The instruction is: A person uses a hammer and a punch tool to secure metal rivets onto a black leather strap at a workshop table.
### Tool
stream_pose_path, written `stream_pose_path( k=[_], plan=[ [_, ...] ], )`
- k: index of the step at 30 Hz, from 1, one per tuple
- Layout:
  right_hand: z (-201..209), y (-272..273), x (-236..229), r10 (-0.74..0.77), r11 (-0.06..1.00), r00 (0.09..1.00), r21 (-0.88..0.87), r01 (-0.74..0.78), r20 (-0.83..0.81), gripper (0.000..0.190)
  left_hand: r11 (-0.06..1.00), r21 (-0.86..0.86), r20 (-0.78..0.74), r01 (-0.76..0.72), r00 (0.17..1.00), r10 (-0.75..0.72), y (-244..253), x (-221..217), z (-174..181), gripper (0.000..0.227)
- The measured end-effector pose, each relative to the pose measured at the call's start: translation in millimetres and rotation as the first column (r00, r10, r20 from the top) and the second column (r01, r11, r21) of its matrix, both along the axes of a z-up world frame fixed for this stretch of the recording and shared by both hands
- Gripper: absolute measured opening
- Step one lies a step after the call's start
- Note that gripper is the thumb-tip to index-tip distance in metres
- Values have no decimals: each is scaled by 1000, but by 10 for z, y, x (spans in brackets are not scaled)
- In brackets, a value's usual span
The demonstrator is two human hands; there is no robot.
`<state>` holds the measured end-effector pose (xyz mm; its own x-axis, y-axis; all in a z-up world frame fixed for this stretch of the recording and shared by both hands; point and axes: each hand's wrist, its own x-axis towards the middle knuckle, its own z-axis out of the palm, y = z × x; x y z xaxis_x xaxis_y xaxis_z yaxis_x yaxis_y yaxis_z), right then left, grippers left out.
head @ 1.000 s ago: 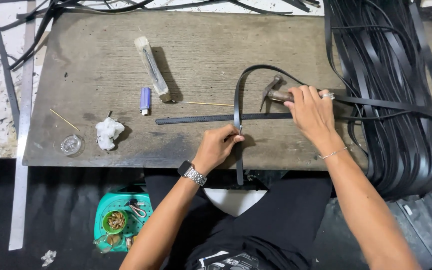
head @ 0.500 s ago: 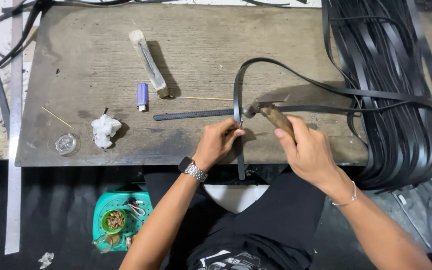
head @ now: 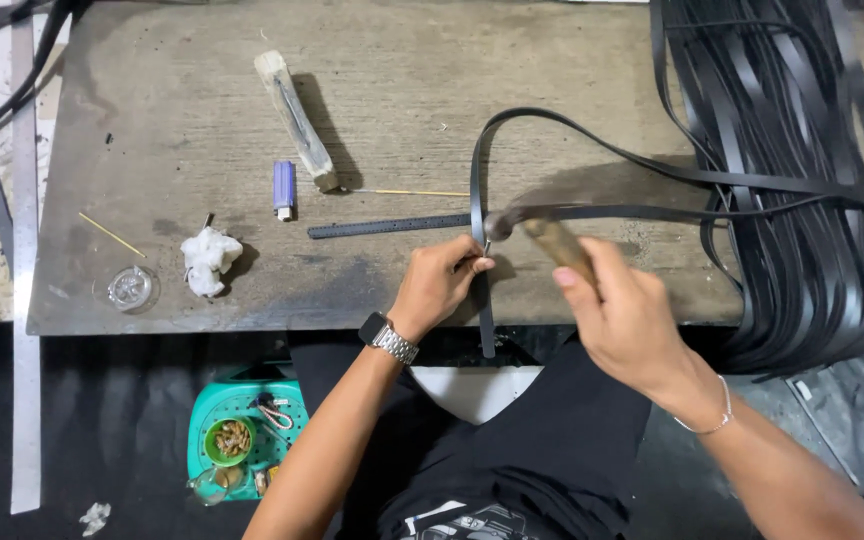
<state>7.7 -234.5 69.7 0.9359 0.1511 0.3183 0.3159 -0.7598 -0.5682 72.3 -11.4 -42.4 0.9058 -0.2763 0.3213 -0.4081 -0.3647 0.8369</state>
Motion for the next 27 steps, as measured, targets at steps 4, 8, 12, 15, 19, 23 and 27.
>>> stream_pose_path(
  k=[4, 8, 12, 15, 19, 23, 27],
  plan=[
    [144, 113, 27, 12, 997, 989, -74, -23, -145, 38, 1000, -4, -2, -6, 1000, 6, 5, 11, -1, 14],
    [157, 81, -15, 16, 999, 995, -51, -21, -98, 32, 1000, 9, 7, -4, 1000, 4, 11, -18, 16, 14],
    [103, -85, -42, -33, 999, 981, 36, 27, 191, 24, 1000, 10, 27, -5, 1000, 5, -11, 12, 64, 15],
    [174, 130, -7, -65, 992, 980, -116, 43, -190, 39, 1000, -16, -5, 1, 1000, -1, -8, -16, 29, 14],
    [194, 56, 91, -52, 997, 940, -66, 31, -338, 33, 1000, -9, 4, 12, 1000, -12, -24, 0, 103, 13],
    [108, -88, 229, -104, 995, 967, -30, 100, -234, 34, 1000, 7, 17, 21, 1000, -21, -7, 5, 13, 12],
    [-595, -565, 680, -221, 908, 975, -359, 217, 32, 46, 1000, 12, 8, 14, 1000, -14, -5, 4, 29, 12]
  ],
)
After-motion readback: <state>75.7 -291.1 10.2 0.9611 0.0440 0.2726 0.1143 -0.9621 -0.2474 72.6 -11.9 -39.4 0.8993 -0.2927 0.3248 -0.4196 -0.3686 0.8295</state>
